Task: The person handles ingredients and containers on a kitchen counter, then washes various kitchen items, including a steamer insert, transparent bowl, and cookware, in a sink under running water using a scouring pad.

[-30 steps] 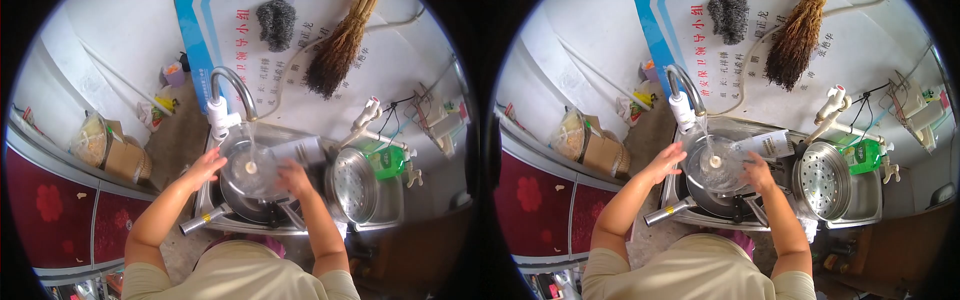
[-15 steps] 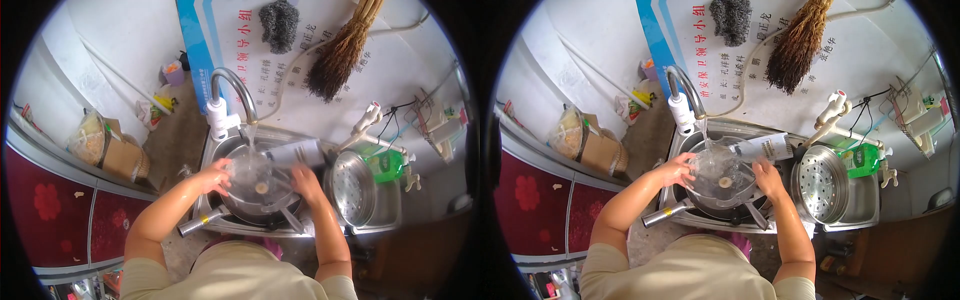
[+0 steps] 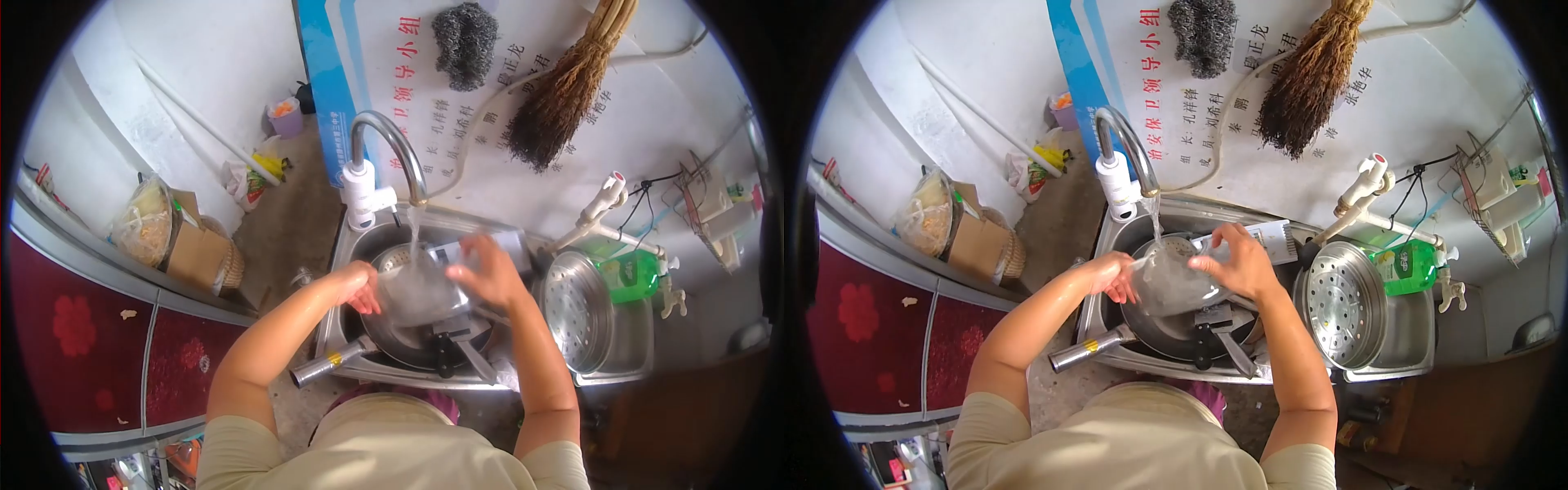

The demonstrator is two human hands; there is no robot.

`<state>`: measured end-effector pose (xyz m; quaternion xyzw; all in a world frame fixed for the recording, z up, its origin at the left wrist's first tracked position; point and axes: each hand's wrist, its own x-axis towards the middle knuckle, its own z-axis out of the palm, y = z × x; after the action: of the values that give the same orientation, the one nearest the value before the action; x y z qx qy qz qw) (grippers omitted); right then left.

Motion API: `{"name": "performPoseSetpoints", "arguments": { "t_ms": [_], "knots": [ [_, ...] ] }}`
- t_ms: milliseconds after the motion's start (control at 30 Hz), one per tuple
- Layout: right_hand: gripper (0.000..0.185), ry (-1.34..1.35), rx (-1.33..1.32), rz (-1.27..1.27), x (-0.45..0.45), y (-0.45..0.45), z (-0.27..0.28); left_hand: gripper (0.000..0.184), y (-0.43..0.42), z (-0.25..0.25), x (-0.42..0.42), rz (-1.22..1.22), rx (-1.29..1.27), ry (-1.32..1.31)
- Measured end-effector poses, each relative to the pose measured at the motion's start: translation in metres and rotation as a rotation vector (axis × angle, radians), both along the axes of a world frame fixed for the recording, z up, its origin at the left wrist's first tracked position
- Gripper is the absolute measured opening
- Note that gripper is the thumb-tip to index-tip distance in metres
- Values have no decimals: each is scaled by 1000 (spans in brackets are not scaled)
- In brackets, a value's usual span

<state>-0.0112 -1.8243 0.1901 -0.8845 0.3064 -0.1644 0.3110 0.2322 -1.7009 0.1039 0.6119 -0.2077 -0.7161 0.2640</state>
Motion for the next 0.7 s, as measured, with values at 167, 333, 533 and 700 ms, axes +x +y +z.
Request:
{"name": "performPoseSetpoints", "arguments": {
  "t_ms": [167, 333, 533, 700],
  "knots": [
    [64, 78, 101, -101, 17, -32, -28, 68, -1, -21, 13, -23, -593, -535],
    [65, -93, 375, -143, 28, -46, -47, 57, 4, 27, 2, 40, -639, -285],
    [64, -28, 460, -80, 53, -36, -74, 53, 1, 21, -33, 191, -669, -40],
    [54, 78, -466, -149, 72, 58, -57, 51, -3, 9, -32, 414, -614, -143]
  ]
}}
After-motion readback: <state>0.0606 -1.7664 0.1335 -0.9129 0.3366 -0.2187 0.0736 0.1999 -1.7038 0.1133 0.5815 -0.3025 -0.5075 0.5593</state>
